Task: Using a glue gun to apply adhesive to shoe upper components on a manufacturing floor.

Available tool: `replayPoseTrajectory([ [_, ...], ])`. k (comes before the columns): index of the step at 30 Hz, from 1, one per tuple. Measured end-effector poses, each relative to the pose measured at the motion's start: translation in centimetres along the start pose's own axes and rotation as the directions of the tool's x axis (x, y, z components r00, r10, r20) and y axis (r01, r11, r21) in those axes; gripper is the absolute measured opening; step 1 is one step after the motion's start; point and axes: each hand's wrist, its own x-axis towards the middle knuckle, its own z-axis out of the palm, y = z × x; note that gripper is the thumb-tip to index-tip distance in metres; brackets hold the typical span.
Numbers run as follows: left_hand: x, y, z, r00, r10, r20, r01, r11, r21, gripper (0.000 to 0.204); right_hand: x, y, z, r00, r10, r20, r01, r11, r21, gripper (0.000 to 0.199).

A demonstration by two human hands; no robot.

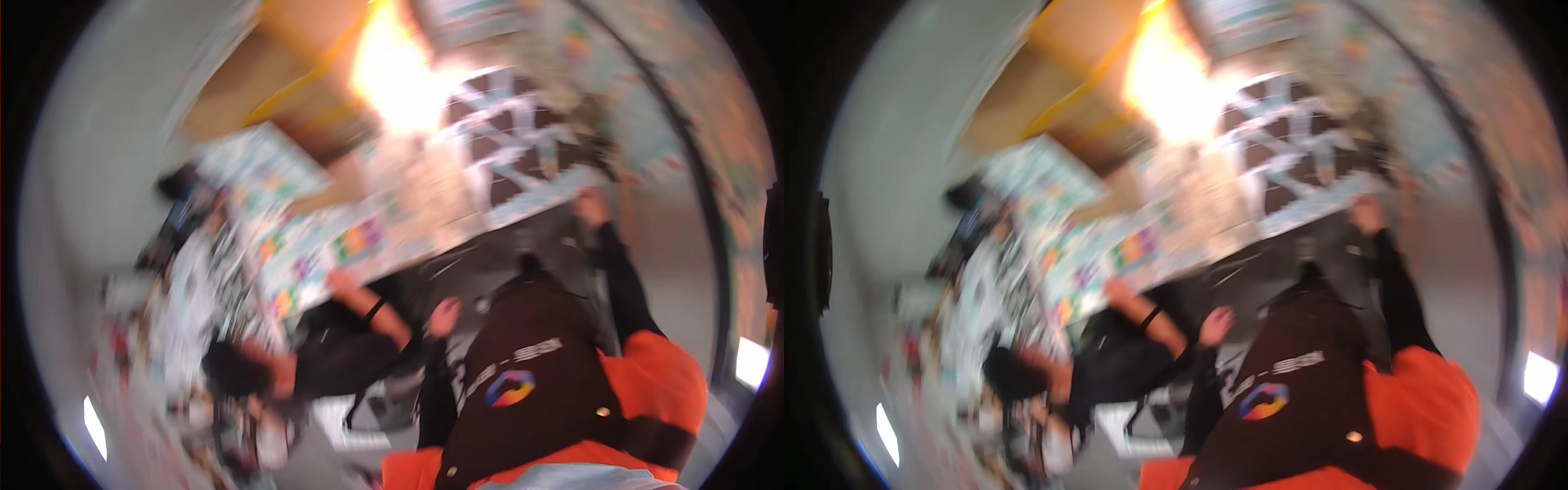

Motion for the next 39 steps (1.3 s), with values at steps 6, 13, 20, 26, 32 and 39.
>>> replayPoseTrajectory([
  [6, -0.9, 13.2, 5.6, 0.897, -0.052, -0.439, 0.127, 0.981, 0.144, 0.027, 15.6, -0.1, 14.0, 0.960, -0.175, -0.219, -0.166, 0.275, -0.947, 0.031],
  [13, -6.7, 41.4, 16.5, 0.236, 0.680, -0.694, -0.599, 0.664, 0.447, 0.013, 17.7, -2.7, 19.1, 0.982, -0.173, -0.078, -0.096, -0.098, -0.990, 0.040],
  [20, -10.3, 52.4, 20.4, -0.219, 0.949, -0.228, -0.725, -0.002, 0.689, 0.030, 16.4, -3.4, 19.5, 0.975, -0.184, -0.127, -0.138, -0.047, -0.989, 0.037],
  [26, -7.5, 50.5, 19.7, -0.486, 0.846, -0.220, -0.755, -0.279, 0.594, 0.019, 15.3, -3.6, 16.6, 0.937, -0.347, 0.042, 0.068, 0.064, -0.996, 0.037],
  [32, -5.4, 50.5, 20.6, -0.265, 0.890, -0.370, -0.889, -0.077, 0.451, 0.026, 13.5, -7.2, 19.4, 0.921, -0.390, 0.001, 0.000, -0.002, -1.000, 0.033],
  [39, 7.0, 43.1, 16.9, 0.664, 0.747, -0.046, -0.592, 0.562, 0.577, 0.013, 15.3, -6.2, 20.5, 0.940, -0.339, 0.029, 0.026, -0.014, -1.000, 0.038],
])
